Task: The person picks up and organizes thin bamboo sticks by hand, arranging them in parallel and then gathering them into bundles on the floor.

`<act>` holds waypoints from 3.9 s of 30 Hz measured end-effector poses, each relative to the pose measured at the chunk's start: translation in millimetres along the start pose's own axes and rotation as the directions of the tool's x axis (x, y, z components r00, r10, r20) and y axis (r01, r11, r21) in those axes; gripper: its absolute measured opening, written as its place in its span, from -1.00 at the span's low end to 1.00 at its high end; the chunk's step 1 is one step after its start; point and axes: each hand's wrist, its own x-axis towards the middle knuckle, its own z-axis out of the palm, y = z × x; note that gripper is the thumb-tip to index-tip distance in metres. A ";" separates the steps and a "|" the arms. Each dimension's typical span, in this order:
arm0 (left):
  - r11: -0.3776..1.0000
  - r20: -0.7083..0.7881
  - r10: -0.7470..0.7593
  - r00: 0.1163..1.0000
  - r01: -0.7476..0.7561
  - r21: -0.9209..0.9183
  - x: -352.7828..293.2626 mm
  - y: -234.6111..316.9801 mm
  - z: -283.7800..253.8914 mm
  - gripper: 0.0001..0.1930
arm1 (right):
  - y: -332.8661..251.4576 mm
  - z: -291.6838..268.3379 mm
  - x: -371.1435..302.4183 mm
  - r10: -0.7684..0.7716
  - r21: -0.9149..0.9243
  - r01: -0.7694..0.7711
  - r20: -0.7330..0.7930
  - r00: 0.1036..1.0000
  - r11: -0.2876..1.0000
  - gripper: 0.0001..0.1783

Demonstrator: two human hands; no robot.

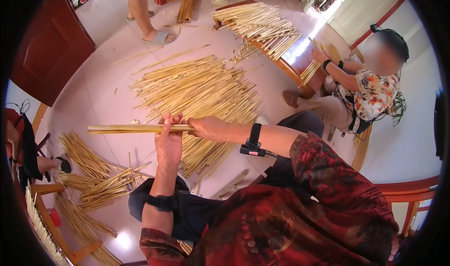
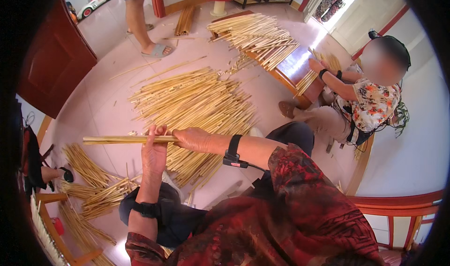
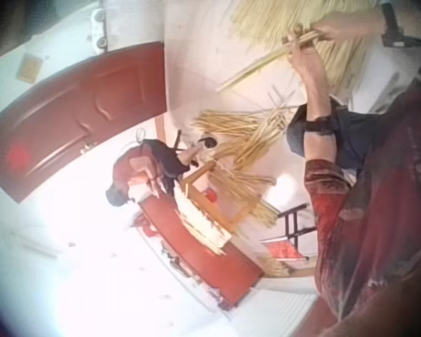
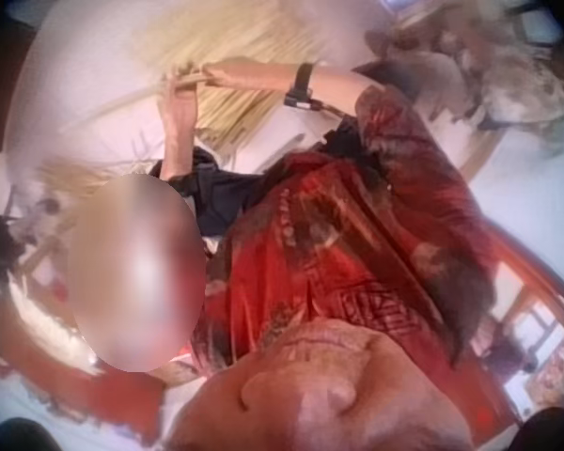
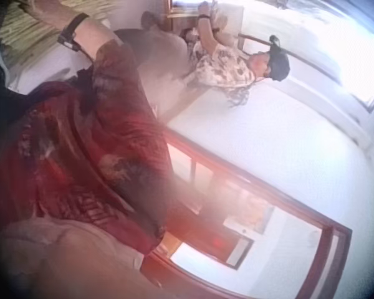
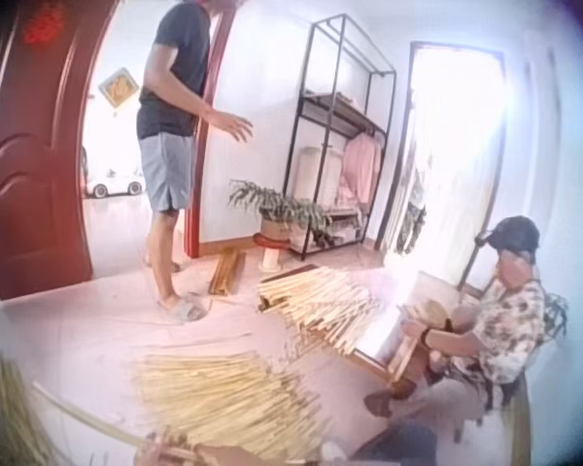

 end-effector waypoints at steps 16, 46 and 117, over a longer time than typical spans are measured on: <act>0.909 -0.290 0.407 0.866 -0.354 0.220 40.6 54.1 2.1 -0.90 | 274.5 108.9 -45.0 0.144 -0.464 -0.003 0.270 0.952 0.886 -0.78; 0.924 -0.387 0.368 0.846 -0.285 0.256 17.8 65.5 1.1 -0.91 | 218.0 178.2 39.8 0.469 -0.071 -0.471 0.295 0.832 0.879 -0.65; 0.921 -0.267 0.383 0.884 -0.343 0.185 29.6 74.2 -10.9 -0.85 | 212.1 180.4 -56.8 0.182 0.142 -0.345 0.637 0.749 0.928 -0.71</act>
